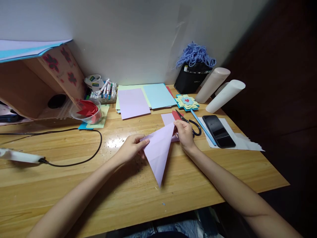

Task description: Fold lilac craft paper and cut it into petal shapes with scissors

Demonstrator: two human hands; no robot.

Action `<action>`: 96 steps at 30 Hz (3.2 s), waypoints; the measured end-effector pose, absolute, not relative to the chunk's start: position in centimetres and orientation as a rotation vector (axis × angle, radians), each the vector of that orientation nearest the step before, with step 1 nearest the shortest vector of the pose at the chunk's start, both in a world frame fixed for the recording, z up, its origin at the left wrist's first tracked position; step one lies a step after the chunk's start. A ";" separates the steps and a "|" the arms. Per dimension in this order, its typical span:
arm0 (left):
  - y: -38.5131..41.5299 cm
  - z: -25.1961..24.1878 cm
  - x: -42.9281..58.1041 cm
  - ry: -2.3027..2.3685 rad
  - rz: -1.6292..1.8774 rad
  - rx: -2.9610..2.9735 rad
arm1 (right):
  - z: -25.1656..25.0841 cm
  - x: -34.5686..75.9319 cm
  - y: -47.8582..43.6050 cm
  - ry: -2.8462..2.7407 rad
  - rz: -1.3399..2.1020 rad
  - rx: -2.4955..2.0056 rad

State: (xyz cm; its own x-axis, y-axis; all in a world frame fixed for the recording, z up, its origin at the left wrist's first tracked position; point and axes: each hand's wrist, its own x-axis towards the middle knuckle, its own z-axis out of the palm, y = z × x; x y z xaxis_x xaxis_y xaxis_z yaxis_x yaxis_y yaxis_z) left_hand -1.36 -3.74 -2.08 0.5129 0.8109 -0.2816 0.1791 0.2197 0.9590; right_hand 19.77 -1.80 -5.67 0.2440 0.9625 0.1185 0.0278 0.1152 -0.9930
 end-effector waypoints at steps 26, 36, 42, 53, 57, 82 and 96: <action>-2.4 -3.7 -3.0 1.109 0.508 1.268 | -5.7 17.9 -3.2 -1.355 1.687 -1.250; 0.5 -1.1 1.5 1.287 0.587 1.595 | -4.6 17.7 -3.9 -1.547 1.807 -1.199; 2.5 0.2 0.7 1.384 0.845 1.534 | -4.0 18.1 -3.6 -1.537 1.647 -1.163; 4.5 3.2 -5.0 1.400 0.765 1.616 | -3.2 20.4 -2.2 -1.323 1.188 -1.281; 3.6 5.0 -6.3 1.348 0.190 1.943 | -2.6 21.3 -2.0 -1.545 1.011 -1.225; -2.3 1.1 2.0 1.184 0.332 2.440 | -2.5 20.0 -3.2 -1.785 0.630 -1.073; -1.9 3.0 1.2 1.263 0.396 2.337 | -2.7 21.8 -1.9 -1.605 0.466 -1.227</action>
